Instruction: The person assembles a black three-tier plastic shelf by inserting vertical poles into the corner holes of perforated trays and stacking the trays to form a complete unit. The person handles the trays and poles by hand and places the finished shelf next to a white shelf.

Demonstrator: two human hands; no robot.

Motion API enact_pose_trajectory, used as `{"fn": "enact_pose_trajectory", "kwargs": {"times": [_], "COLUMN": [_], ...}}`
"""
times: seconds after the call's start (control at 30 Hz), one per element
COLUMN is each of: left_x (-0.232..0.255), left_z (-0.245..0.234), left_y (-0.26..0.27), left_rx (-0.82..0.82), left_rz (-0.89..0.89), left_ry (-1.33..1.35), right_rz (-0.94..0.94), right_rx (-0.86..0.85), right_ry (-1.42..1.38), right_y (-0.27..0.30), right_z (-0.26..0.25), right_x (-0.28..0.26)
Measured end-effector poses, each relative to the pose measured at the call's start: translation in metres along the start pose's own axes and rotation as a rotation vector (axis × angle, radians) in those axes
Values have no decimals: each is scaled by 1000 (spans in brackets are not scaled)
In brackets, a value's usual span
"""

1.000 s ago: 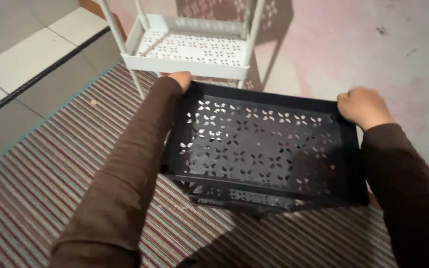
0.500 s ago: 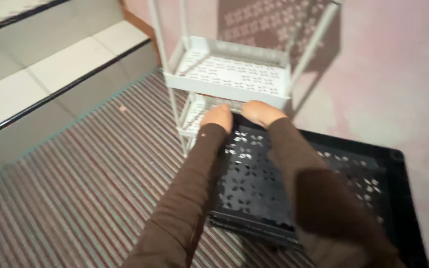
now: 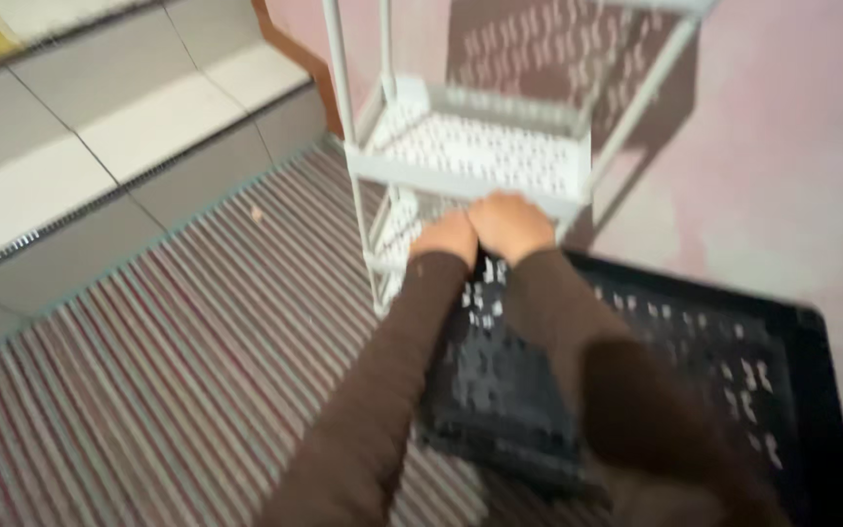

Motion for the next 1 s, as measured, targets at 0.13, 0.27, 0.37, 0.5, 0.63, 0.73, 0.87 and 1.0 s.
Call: {"fn": "enact_pose_trajectory", "kwargs": {"times": [0.13, 0.27, 0.37, 0.5, 0.63, 0.73, 0.87, 1.0], "left_x": [5, -6, 5, 27, 43, 53, 48, 45], "left_z": [-13, -17, -37, -42, -23, -31, -62, -63], "left_y": [-8, 4, 18, 32, 34, 38, 56, 108], "left_rx": [16, -46, 29, 135, 65, 75, 105, 273], "left_rz": [-52, -122, -8, 6, -19, 14, 0, 217], "left_ry": [54, 149, 114, -26, -67, 1, 2, -265], "right_rz": [114, -57, 168, 472, 603, 684, 578, 616], "right_rx": [195, 219, 177, 69, -2, 179, 208, 381], "right_ry": [-131, 151, 212, 233, 55, -76, -185, -130], "right_y": [-5, 19, 76, 147, 193, 199, 226, 308], "right_z": [1, -46, -98, -68, 6, -20, -86, -125], "right_x": [29, 137, 275, 370, 366, 349, 300, 251]}}
Point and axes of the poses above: each hand's wrist, its own y-axis away from the middle knuckle, its own z-axis out of the palm, x = y × z, the point moved 6 cm from there along -y, towards the middle knuckle, and after that the axes turned 6 degrees about z, right-handed, at the moved point
